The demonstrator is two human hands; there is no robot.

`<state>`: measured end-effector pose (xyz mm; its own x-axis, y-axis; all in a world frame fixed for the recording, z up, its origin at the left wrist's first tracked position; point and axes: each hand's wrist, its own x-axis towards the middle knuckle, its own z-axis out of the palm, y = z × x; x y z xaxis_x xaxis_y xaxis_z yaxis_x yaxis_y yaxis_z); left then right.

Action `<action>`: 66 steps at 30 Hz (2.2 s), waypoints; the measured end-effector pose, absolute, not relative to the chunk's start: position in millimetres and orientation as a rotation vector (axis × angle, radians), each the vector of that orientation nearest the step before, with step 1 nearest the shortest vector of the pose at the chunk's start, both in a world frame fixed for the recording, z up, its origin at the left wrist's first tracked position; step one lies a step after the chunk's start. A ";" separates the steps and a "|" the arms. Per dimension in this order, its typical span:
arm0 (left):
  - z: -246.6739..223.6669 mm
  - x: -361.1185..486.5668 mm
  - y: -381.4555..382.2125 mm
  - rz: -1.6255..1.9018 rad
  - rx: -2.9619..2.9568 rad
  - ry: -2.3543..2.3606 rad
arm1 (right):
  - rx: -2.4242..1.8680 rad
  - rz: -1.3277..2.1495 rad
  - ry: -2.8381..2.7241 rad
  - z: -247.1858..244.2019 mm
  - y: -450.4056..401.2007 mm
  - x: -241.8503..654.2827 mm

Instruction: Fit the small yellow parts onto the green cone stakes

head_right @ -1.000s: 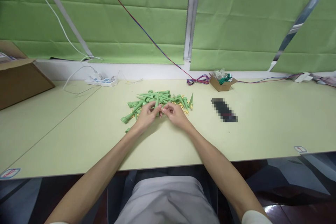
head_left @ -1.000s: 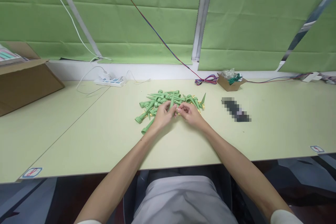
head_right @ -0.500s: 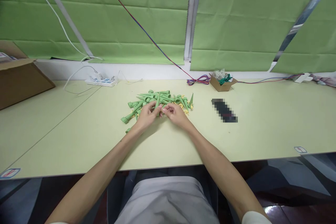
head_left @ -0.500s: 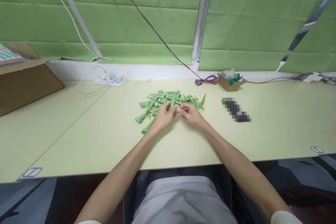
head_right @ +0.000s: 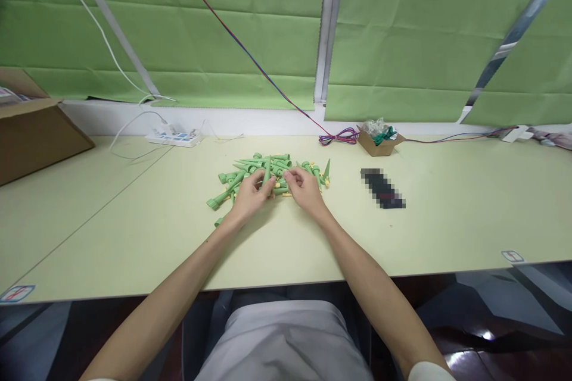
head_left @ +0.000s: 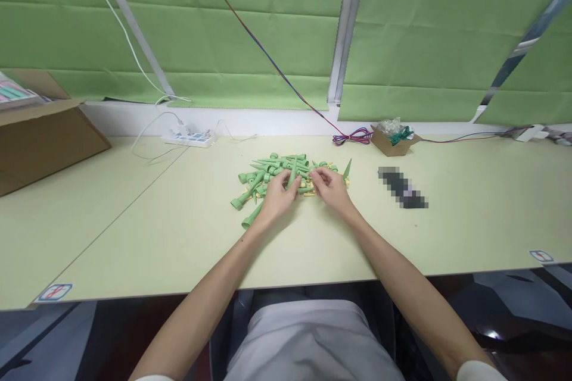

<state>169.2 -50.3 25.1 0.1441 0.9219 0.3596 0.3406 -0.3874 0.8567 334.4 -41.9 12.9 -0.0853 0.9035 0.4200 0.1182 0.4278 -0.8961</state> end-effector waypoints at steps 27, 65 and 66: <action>14.7 171.4 -56.8 1.090 2.118 1.390 | -1.158 0.202 -1.350 19.8 -45.1 348.1; 15.5 175.4 -62.3 0.851 2.256 1.340 | -2.049 0.093 -1.662 10.6 -32.6 365.7; 15.3 175.3 -62.2 0.853 2.259 1.338 | -2.018 0.084 -1.665 10.9 -32.5 365.3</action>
<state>175.3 -62.2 15.3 0.3629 0.8797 0.3073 0.6497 -0.4753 0.5933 365.3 -32.5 10.9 0.2432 0.9310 0.2722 0.8989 -0.1109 -0.4238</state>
